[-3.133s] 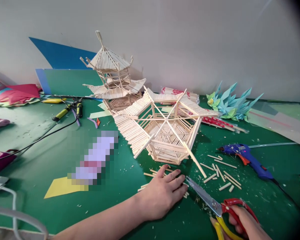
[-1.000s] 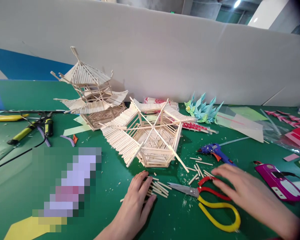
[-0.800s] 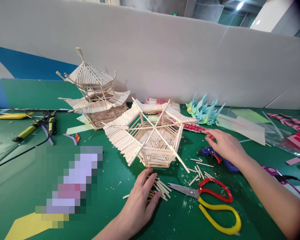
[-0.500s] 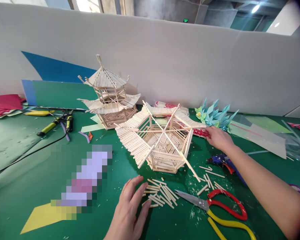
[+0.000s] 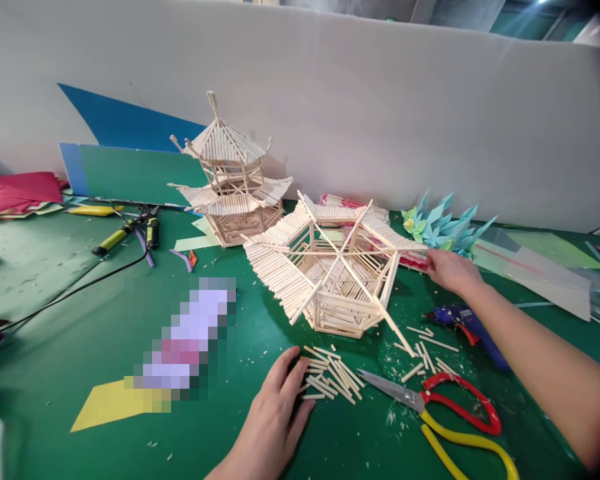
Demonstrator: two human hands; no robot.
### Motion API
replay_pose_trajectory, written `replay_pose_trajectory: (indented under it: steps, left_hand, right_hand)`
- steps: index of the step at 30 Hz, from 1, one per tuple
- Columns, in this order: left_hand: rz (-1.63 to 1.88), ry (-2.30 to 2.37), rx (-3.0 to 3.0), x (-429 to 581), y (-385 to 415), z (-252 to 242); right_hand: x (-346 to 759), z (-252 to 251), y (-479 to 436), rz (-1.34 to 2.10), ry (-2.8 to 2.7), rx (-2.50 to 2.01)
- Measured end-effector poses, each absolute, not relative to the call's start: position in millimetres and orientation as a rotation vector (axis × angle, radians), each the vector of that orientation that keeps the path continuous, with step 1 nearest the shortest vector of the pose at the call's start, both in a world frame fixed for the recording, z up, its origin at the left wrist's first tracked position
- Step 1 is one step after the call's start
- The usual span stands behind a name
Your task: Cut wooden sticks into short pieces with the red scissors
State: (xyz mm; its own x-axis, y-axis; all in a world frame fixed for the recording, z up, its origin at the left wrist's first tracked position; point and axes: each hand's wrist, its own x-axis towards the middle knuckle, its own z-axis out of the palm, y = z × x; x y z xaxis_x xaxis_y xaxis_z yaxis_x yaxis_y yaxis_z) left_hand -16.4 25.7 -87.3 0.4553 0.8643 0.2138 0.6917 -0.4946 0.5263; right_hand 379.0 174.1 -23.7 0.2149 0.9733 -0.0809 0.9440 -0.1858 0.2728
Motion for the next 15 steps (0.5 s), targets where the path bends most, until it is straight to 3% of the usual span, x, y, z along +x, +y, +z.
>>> replay_pose_trajectory:
  steps: [10, 15]
  left_hand:
    - [0.654, 1.165, 2.355, -9.1, 51.3, -75.6]
    - [0.928, 1.141, 2.380, -11.1, 48.0, -68.1]
  right_hand:
    - [402.1, 26.3, 134.0, -0.004, 2.057, 2.452]
    - [436.6, 52.4, 90.9, 0.097, 2.143, 2.798]
